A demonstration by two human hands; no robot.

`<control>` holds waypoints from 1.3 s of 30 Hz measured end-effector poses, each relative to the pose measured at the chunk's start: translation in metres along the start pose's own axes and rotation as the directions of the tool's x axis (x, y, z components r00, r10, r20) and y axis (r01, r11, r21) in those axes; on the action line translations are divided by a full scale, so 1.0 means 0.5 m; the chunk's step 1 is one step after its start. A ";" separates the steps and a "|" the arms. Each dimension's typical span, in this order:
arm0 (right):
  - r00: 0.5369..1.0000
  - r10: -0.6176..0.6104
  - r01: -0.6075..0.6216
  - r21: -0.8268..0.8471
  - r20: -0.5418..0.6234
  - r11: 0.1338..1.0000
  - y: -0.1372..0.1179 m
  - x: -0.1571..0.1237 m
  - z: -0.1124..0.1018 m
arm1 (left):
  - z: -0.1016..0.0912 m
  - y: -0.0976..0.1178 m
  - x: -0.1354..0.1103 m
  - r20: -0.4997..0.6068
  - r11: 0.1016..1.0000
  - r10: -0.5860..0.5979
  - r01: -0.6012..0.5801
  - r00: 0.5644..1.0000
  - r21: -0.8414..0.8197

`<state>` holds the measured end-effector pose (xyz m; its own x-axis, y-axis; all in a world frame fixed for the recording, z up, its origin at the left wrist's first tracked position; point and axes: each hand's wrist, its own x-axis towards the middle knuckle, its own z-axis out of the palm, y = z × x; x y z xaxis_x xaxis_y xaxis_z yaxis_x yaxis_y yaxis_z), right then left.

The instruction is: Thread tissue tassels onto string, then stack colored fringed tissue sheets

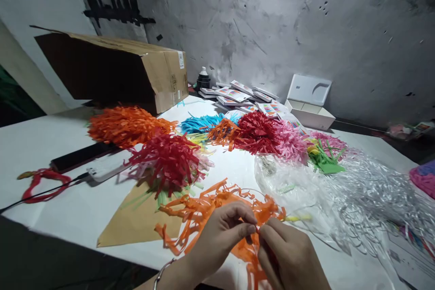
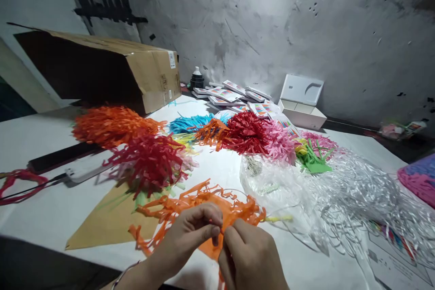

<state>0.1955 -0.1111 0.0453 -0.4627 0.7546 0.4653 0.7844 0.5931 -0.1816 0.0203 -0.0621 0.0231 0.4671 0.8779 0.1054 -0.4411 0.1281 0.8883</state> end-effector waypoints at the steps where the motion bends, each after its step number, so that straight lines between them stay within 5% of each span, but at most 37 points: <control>1: 1.000 0.008 -0.008 0.007 -0.014 1.000 -0.004 0.002 0.002 | -0.002 0.002 -0.005 0.011 1.000 0.001 -0.001 1.000 0.016; 12: 0.990 0.088 -0.065 0.200 -0.107 0.978 -0.008 -0.013 0.032 | -0.017 -0.008 -0.010 0.024 0.999 0.001 -0.002 1.000 0.051; 21: 0.993 0.108 -0.120 0.377 0.053 0.918 0.001 -0.020 0.025 | -0.012 -0.013 -0.021 0.019 0.971 -0.028 0.022 0.999 0.236; 30: 0.990 0.139 -0.136 0.422 0.024 0.896 0.016 -0.039 0.042 | -0.009 -0.010 -0.013 0.016 0.930 0.018 -0.023 1.000 0.367; 39: 0.978 0.201 -0.202 0.430 0.047 0.880 0.019 -0.046 0.065 | -0.011 0.000 -0.007 0.030 0.763 0.043 -0.053 0.999 0.644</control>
<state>0.2001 -0.1136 0.0046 -0.3142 0.8709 0.3779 0.6059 0.4904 -0.6264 0.0143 -0.0627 0.0200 0.4707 0.8682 0.1573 0.1327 -0.2459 0.9602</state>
